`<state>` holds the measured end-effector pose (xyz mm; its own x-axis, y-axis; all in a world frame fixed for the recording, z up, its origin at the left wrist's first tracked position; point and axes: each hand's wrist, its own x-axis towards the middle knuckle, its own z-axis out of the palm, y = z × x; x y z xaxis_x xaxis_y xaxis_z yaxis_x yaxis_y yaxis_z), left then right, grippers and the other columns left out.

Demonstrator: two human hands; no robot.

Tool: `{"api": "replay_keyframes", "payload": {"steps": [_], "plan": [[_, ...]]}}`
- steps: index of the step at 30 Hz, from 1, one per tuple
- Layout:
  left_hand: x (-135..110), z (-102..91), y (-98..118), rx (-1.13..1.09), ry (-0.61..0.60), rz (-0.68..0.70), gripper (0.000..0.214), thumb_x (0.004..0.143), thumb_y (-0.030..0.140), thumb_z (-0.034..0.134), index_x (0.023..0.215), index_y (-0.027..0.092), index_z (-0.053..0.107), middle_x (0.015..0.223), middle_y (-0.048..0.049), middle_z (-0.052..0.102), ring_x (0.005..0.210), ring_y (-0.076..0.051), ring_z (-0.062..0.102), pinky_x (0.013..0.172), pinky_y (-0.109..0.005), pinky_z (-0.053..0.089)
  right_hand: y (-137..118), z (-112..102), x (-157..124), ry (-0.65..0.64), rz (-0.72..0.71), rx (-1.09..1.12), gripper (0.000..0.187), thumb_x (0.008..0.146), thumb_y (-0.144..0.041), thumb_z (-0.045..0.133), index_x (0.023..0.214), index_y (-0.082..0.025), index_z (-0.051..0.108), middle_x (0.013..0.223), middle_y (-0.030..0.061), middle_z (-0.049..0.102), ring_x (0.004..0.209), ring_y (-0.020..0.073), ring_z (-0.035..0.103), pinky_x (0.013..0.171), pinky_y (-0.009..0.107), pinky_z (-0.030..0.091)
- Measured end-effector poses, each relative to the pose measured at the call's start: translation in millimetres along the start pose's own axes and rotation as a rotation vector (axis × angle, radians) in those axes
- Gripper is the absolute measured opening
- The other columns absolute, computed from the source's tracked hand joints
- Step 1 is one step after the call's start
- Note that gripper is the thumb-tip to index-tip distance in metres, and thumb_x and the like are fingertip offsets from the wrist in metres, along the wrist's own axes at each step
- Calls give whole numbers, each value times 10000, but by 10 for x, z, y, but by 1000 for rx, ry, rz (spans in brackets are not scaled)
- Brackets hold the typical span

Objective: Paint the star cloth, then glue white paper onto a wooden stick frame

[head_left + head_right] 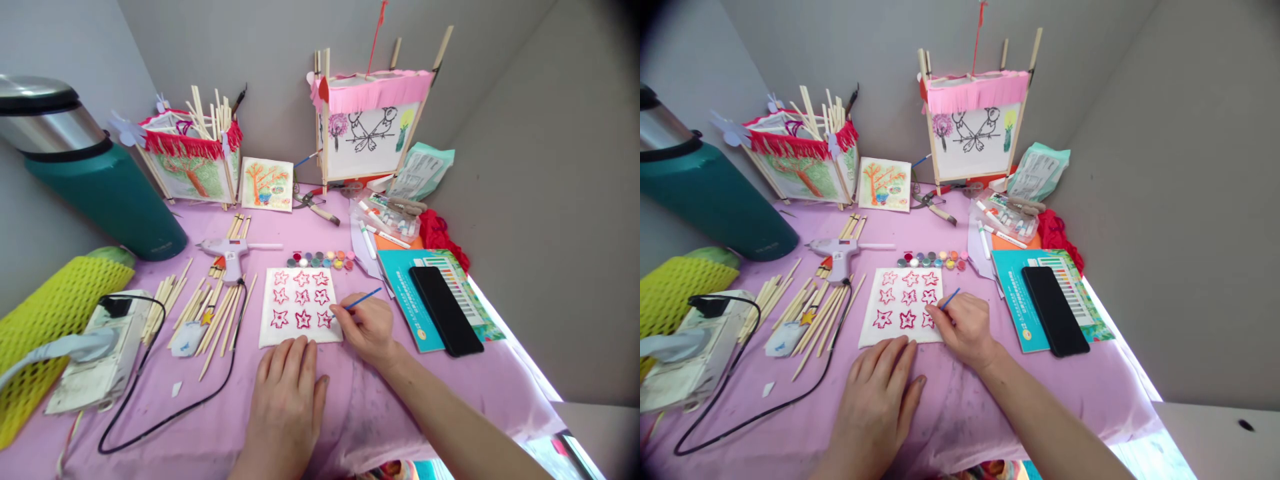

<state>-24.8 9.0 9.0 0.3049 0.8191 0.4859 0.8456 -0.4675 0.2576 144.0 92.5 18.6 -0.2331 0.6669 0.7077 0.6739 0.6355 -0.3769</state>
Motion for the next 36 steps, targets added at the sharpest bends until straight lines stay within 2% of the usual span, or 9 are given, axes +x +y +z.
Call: {"api": "replay_keyframes", "payload": {"steps": [4, 8, 14, 18, 29, 33, 36], "plan": [[5, -2, 0, 2, -5, 0, 314, 831, 233, 537, 1109, 109, 615, 1121, -127, 630, 1032, -293, 522, 864, -471, 435, -1, -3, 2, -12, 4, 4, 184, 850, -207, 572, 672, -181, 533, 564, -6, 576, 509, 107, 504, 523, 252, 359], [7, 5, 2, 2, -13, -2, 316, 830, 234, 536, 1112, 117, 614, 1124, -123, 630, 1036, -293, 521, 867, -473, 434, -13, -27, 9, 16, -10, 16, 158, 851, -191, 567, 695, -185, 539, 578, -1, 590, 526, 111, 517, 531, 255, 366], [6, 1, 4, 5, -19, -8, 320, 830, 238, 540, 1116, 114, 612, 1127, -121, 629, 1035, -296, 524, 870, -469, 433, -8, -1, -2, -6, -11, 21, 166, 846, -195, 581, 689, -189, 528, 619, 6, 624, 562, 115, 550, 558, 257, 383], [10, -4, 3, 2, -14, -4, 321, 828, 234, 542, 1116, 112, 612, 1126, -123, 628, 1035, -297, 523, 876, -472, 430, -16, -3, 9, -4, -10, 1, 196, 846, -196, 574, 658, -186, 521, 555, -7, 578, 505, 108, 515, 520, 256, 362], [6, -10, 6, 9, -15, -4, 322, 828, 238, 538, 1118, 118, 608, 1126, -124, 628, 1035, -296, 526, 871, -469, 432, -23, -17, 15, 24, -9, 31, 138, 839, -190, 576, 704, -187, 548, 586, 3, 603, 532, 120, 545, 535, 258, 384], [2, -9, 4, 8, -15, -4, 323, 833, 239, 533, 1125, 119, 603, 1125, -122, 628, 1033, -293, 527, 868, -468, 433, -15, -11, 12, 57, 40, 35, 156, 847, -205, 565, 692, -192, 556, 592, 2, 617, 520, 118, 555, 525, 255, 396], [3, -1, 3, 2, -6, -1, 324, 833, 236, 535, 1128, 117, 597, 1120, -123, 628, 1031, -295, 528, 868, -471, 435, -10, -8, 7, 104, 132, 49, 141, 862, -211, 544, 724, -192, 569, 621, 4, 638, 530, 120, 577, 532, 253, 426]]}}
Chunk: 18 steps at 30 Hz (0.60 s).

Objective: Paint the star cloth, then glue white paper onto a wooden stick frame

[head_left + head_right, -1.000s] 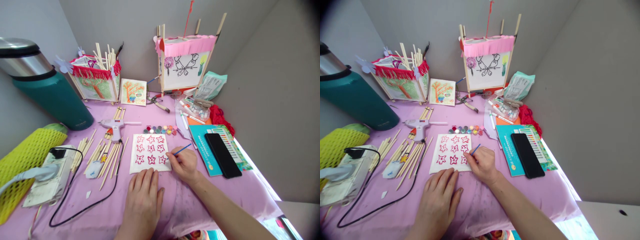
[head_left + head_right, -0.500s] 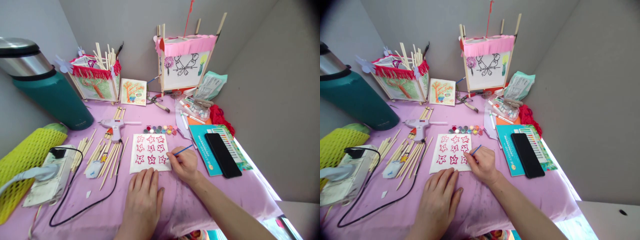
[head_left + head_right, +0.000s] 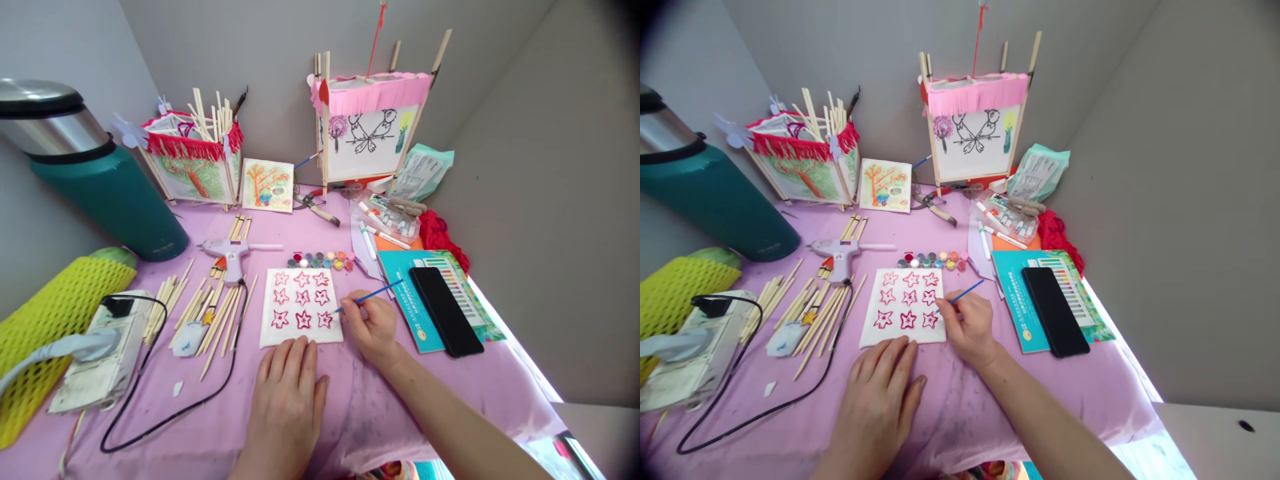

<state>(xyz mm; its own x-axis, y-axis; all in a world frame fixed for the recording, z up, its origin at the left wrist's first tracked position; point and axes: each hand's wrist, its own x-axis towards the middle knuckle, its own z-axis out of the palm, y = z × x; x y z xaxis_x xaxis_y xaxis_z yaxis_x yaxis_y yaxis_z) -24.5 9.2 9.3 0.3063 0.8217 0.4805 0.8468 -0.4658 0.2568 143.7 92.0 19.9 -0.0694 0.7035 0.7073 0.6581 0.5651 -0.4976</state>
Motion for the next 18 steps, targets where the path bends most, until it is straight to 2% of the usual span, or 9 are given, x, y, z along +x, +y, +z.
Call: {"api": "replay_keyframes", "payload": {"steps": [7, 11, 14, 18], "plan": [[-17, -16, -12, -34, 97, 7, 325, 796, 160, 573, 1117, 106, 576, 1143, -163, 581, 1064, -306, 504, 870, -479, 445, 45, 18, -37, 57, 281, 247, 120, 903, -235, 484, 817, -188, 553, 614, -12, 608, 520, 112, 585, 513, 235, 465], [-43, -63, -30, -146, 161, -27, 229, 785, 95, 567, 1009, 140, 589, 973, -114, 600, 946, -237, 535, 830, -423, 456, 73, 25, -20, 123, 383, 379, 126, 915, -271, 473, 869, -186, 553, 627, -17, 607, 472, 97, 553, 462, 219, 457], [-64, -104, -38, -265, 151, -26, 170, 789, 55, 536, 898, 176, 585, 823, -55, 597, 800, -180, 540, 757, -363, 452, 81, 3, 27, 125, 380, 424, 128, 910, -269, 482, 920, -181, 574, 709, 12, 640, 503, 103, 570, 485, 230, 483], [-66, -149, -37, -360, 148, -21, 183, 799, 38, 506, 888, 183, 575, 772, -40, 599, 740, -161, 538, 713, -332, 444, 66, -73, 75, 48, 264, 400, 144, 893, -211, 494, 976, -195, 611, 857, 47, 663, 601, 122, 608, 595, 277, 523]]}}
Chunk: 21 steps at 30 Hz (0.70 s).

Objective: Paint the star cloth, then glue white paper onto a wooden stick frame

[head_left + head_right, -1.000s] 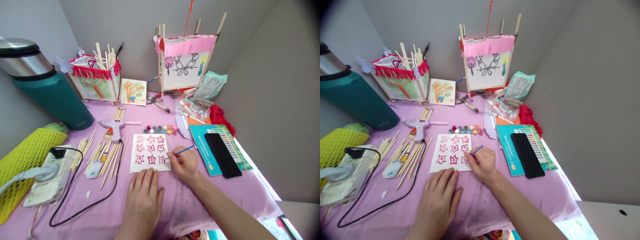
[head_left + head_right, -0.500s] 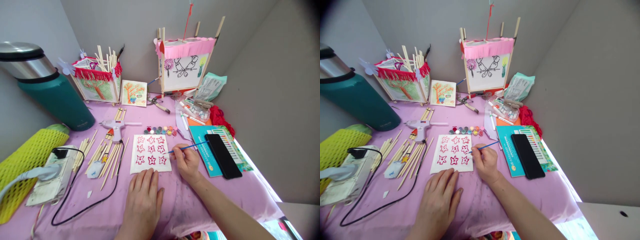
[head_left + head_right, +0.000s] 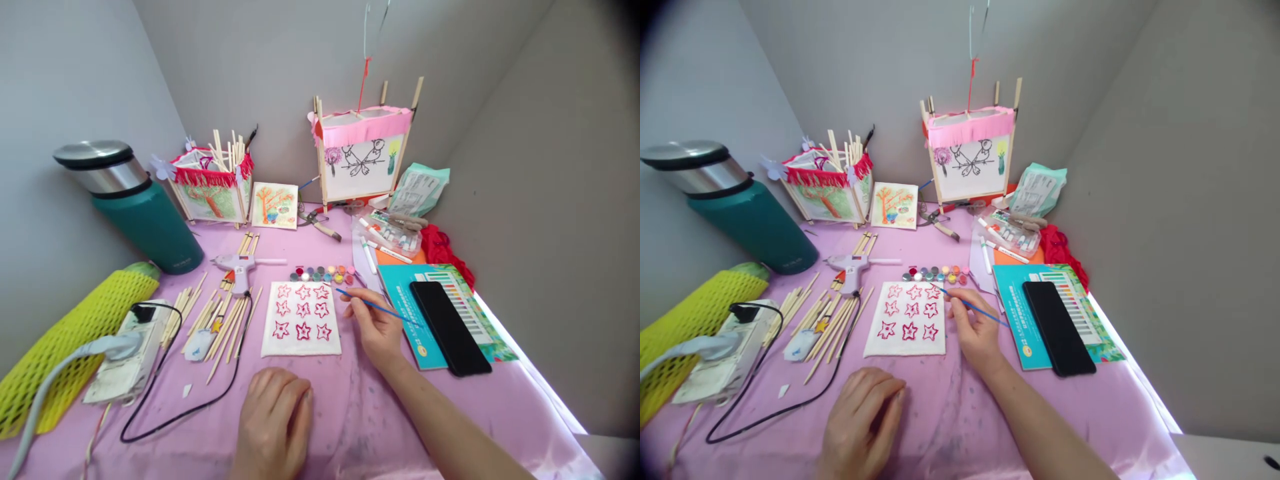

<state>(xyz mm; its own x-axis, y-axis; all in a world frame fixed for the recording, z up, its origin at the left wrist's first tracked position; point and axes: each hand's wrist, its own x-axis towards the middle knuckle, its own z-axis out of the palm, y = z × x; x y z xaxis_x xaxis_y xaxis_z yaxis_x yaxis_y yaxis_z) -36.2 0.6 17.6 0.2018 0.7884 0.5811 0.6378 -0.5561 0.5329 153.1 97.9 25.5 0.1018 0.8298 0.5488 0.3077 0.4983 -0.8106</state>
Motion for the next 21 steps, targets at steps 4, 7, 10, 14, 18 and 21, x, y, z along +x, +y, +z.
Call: {"api": "replay_keyframes", "payload": {"steps": [4, 7, 10, 14, 18, 21], "plan": [[38, 3, 63, -111, -124, -62, 172, 836, 82, 470, 929, 182, 575, 797, -51, 614, 746, -154, 558, 682, -297, 458, -48, -53, -40, -176, -246, -105, 239, 865, -110, 484, 1033, -221, 613, 874, 42, 662, 745, 152, 626, 687, 307, 516], [69, 33, 162, -279, -298, -174, 153, 859, 154, 466, 941, 188, 591, 832, -48, 632, 766, -142, 583, 684, -264, 468, -79, -48, -88, -246, -428, -229, 340, 852, -64, 459, 1123, -223, 588, 844, 47, 660, 756, 162, 611, 664, 309, 491], [99, 63, 275, -446, -428, -306, 156, 858, 230, 478, 916, 190, 617, 790, -25, 640, 711, -123, 581, 654, -233, 456, -120, -16, -118, -287, -502, -347, 348, 858, -65, 435, 1135, -203, 594, 834, 66, 655, 735, 167, 593, 629, 303, 458], [141, 121, 378, -535, -432, -452, 245, 869, 329, 457, 847, 164, 638, 708, -21, 619, 652, -120, 541, 601, -223, 416, -158, 31, -153, -294, -594, -384, 324, 868, -85, 439, 1127, -191, 601, 792, 59, 653, 666, 152, 566, 577, 286, 405], [154, 223, 394, -646, -424, -598, 388, 880, 441, 424, 726, 134, 605, 617, -22, 577, 567, -110, 496, 536, -220, 376, -160, 72, -191, -316, -645, -390, 339, 868, -100, 452, 1171, -197, 570, 783, 51, 651, 655, 152, 563, 568, 285, 391], [165, 254, 370, -720, -393, -720, 440, 891, 482, 389, 669, 142, 559, 564, -6, 548, 514, -101, 479, 513, -219, 364, -161, 72, -193, -297, -597, -314, 406, 865, -77, 431, 1249, -197, 490, 828, 53, 660, 708, 156, 588, 599, 283, 425]]}}
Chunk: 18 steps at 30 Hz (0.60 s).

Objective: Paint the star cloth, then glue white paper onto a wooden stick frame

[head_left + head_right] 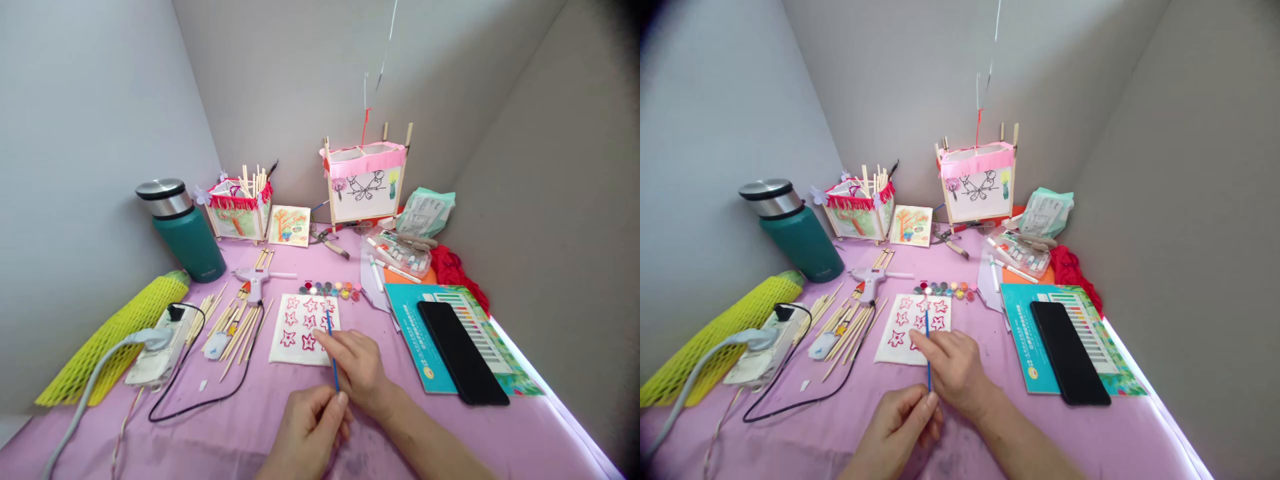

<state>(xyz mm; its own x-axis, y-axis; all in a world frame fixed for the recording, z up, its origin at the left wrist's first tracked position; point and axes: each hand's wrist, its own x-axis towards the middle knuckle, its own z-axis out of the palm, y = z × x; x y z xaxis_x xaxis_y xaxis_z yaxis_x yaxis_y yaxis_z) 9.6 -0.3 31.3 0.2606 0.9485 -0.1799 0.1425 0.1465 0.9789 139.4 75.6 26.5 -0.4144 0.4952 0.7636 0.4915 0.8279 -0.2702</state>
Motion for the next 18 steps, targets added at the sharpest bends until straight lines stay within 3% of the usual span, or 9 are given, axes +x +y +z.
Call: {"api": "replay_keyframes", "payload": {"steps": [3, 6, 10, 14, 18], "plan": [[21, -41, 26, 104, 87, 49, 416, 902, 457, 381, 657, 157, 535, 584, -1, 544, 560, -110, 501, 548, -222, 361, 12, -38, 7, 84, 190, 121, 373, 872, -101, 434, 1238, -171, 452, 900, 65, 660, 753, 149, 600, 659, 283, 453], [43, -62, 49, 298, 136, 138, 392, 917, 409, 357, 643, 169, 502, 598, 0, 530, 573, -113, 489, 552, -229, 332, 21, -71, 17, 39, 282, 177, 112, 886, -192, 453, 930, -182, 556, 738, 23, 622, 630, 131, 548, 606, 269, 409], [84, -44, 13, 523, 198, 238, 352, 921, 340, 341, 643, 176, 479, 618, -13, 540, 571, -117, 467, 539, -240, 298, -2, -50, 31, -82, 220, 193, 285, 897, -234, 441, 615, -189, 444, 530, -24, 454, 499, 105, 409, 517, 264, 290], [90, -58, -28, 586, 150, 234, 329, 919, 288, 344, 680, 174, 539, 652, -26, 593, 581, -122, 507, 544, -238, 321, -18, -19, 5, -59, 281, 187, 333, 906, -205, 426, 574, -192, 404, 504, -34, 397, 473, 96, 379, 497, 260, 266], [44, -101, -85, 579, 28, 296, 205, 863, 223, 433, 834, 173, 630, 780, -46, 662, 721, -156, 596, 661, -251, 401, 65, -28, -65, 14, 522, 298, 265, 934, -247, 402, 695, -190, 500, 575, -20, 521, 478, 93, 473, 504, 231, 356]]}}
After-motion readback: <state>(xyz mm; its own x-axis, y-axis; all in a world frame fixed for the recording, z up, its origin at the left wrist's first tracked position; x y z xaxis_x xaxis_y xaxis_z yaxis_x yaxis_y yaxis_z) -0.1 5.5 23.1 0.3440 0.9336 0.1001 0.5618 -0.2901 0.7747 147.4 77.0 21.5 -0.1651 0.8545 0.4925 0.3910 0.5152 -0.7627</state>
